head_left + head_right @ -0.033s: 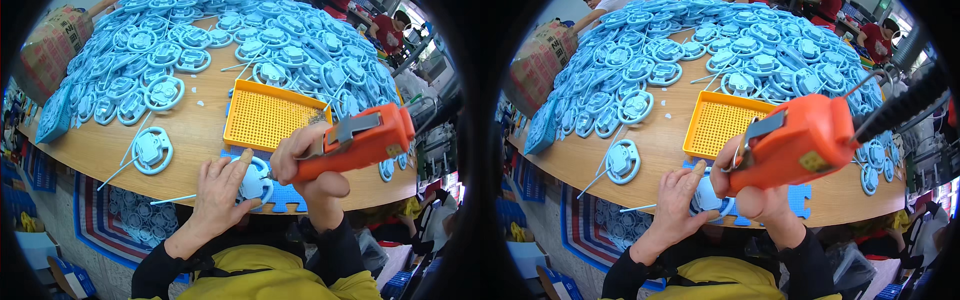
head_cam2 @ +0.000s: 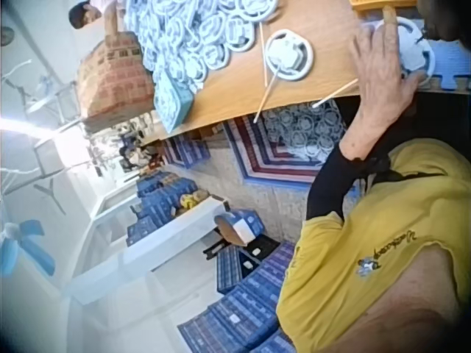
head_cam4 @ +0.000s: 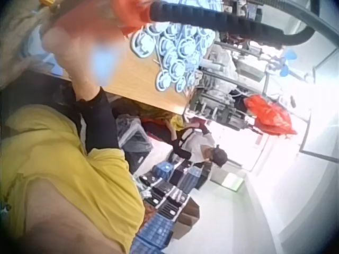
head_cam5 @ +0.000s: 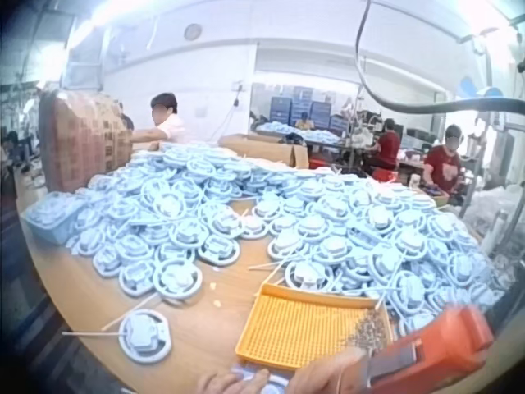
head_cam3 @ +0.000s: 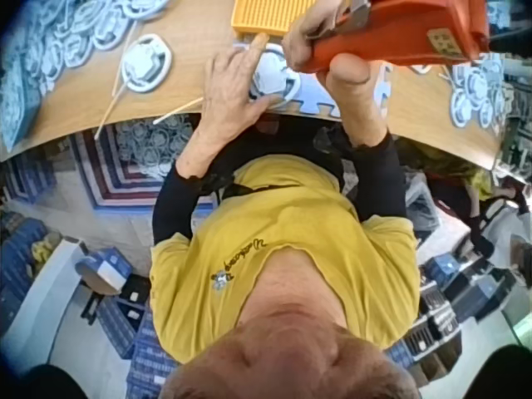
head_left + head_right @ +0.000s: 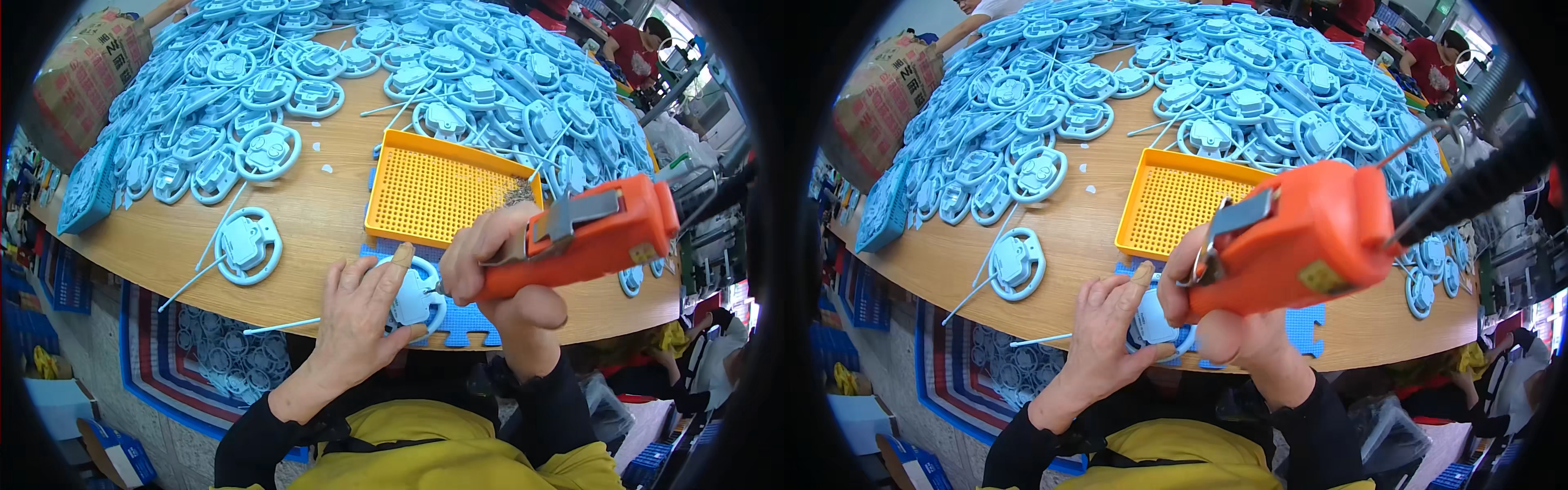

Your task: Assembling blue plastic fan housing components using an electric screwdriver and screws.

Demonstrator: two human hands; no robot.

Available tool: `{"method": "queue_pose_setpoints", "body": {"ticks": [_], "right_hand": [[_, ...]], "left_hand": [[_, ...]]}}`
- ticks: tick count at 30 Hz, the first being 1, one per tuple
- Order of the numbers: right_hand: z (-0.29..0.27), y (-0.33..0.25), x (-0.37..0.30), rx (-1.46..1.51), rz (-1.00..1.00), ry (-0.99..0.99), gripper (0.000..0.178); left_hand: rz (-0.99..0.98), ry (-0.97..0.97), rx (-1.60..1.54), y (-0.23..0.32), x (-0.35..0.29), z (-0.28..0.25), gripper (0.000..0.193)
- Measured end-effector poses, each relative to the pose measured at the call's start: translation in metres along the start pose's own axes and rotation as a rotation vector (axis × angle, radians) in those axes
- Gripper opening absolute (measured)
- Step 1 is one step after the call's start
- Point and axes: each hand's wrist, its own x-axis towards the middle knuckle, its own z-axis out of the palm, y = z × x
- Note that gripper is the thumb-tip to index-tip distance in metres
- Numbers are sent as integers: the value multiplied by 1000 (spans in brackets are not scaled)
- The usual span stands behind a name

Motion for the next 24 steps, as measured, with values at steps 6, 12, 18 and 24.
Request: {"method": "queue_pose_setpoints", "body": {"ticks": [6, 12, 18, 24], "right_hand": [[5, 2, 0, -114, 28, -70, 66], [11, 12, 4, 72, 51, 82, 74], [-14, -25, 4, 101, -279, 167, 73], [-30, -12, 4, 66, -256, 161, 72]], "left_hand": [[-1, 4, -12, 1, 5, -4, 92], [9, -34, 57, -2, 2, -14, 92], [-108, 66, 291, -37, -12, -70, 79], [-224, -105, 392, -66, -72, -128, 76]]}}
